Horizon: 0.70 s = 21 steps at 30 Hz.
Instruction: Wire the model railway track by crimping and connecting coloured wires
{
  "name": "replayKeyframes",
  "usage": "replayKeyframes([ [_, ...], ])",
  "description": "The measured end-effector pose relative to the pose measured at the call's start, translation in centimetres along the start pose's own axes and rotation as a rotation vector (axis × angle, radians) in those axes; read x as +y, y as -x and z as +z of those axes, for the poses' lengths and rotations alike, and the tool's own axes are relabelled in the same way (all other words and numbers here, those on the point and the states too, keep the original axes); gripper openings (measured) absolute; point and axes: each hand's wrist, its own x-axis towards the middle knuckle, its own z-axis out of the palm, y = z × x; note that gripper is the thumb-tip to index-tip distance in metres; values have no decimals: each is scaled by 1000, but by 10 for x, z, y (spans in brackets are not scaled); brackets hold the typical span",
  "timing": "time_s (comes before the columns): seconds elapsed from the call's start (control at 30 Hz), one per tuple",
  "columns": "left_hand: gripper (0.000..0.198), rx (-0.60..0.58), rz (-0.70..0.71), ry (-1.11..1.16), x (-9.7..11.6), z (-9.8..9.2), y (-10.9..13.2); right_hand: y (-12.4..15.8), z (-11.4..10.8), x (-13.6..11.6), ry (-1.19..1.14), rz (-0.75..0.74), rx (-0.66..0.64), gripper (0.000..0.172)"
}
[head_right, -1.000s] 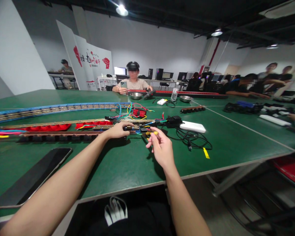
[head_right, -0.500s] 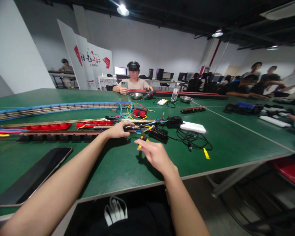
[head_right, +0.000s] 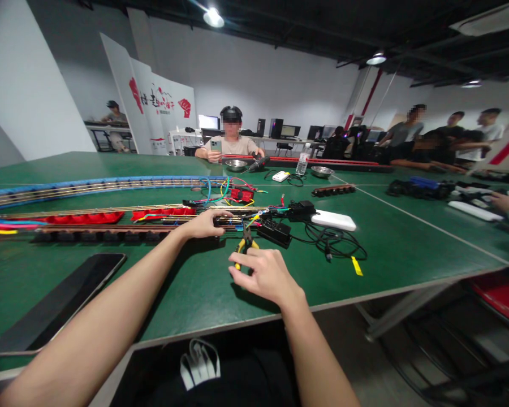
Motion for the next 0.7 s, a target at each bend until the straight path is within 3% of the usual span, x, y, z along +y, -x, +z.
replayKeyframes([
  [0.33,61,2,-1,19,0,0,1,1,1,3,-2,65,77,28],
  [0.7,56,32,22,27,-6,6,-2,0,-1,2,-297,196,61,44],
])
